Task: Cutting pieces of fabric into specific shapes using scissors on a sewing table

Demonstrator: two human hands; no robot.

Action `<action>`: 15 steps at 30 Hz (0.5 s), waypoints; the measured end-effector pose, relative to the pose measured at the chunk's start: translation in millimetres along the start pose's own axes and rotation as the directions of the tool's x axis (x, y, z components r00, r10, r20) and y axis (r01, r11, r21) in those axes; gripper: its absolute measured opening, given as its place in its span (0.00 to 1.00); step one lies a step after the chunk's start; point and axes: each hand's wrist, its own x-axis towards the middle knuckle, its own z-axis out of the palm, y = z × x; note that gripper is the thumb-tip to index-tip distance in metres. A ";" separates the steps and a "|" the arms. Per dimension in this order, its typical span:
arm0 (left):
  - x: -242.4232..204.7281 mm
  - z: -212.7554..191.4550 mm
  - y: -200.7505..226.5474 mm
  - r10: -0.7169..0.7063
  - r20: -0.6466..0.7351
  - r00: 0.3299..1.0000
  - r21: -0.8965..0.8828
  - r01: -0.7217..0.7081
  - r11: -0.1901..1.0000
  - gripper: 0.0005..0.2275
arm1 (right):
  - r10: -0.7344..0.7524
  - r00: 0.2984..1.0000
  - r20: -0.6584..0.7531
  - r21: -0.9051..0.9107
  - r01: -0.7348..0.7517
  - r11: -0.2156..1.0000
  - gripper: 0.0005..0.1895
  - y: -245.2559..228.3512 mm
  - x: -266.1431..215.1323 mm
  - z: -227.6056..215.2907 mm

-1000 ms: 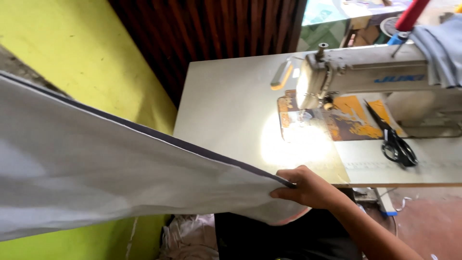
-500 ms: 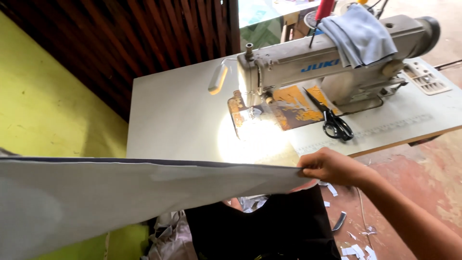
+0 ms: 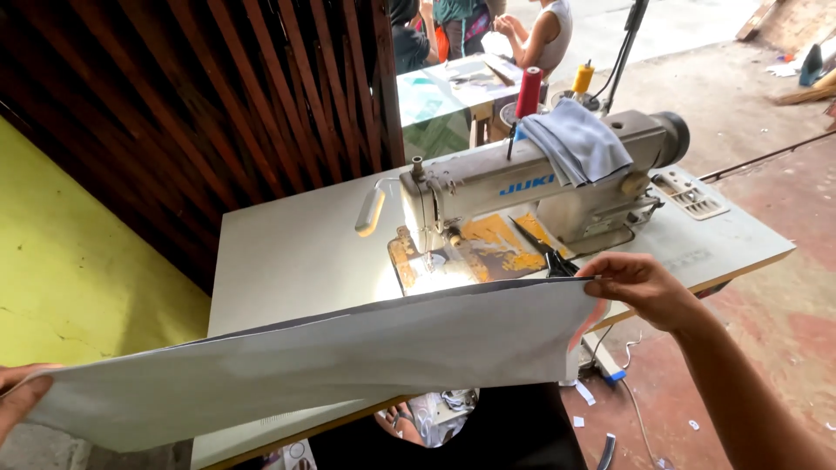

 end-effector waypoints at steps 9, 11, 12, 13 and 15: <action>-44.2 -12.7 150.3 0.009 -0.083 0.997 -0.090 -0.016 0.996 0.11 | -0.089 0.970 -0.226 -0.345 0.006 0.939 0.07 -20.5 9.2 -50.8; -57.2 -28.6 181.7 0.025 -0.085 0.996 -0.095 -0.033 0.995 0.10 | -0.124 0.977 -0.175 -0.332 0.060 0.941 0.08 -47.6 17.9 -64.6; -57.9 -34.1 198.2 0.076 -0.086 0.993 -0.111 -0.086 0.990 0.09 | -0.179 0.972 -0.155 -0.328 0.120 0.937 0.09 -63.2 21.8 -73.4; -65.1 -37.6 205.7 0.059 -0.091 0.994 -0.107 -0.069 0.992 0.09 | -0.172 0.975 -0.138 -0.324 0.120 0.939 0.09 -25.9 49.8 -133.0; -68.0 -43.0 226.0 0.061 -0.083 0.995 -0.306 -0.083 0.948 0.06 | -0.213 0.974 -0.082 -0.357 0.170 0.918 0.12 28.1 83.3 -243.7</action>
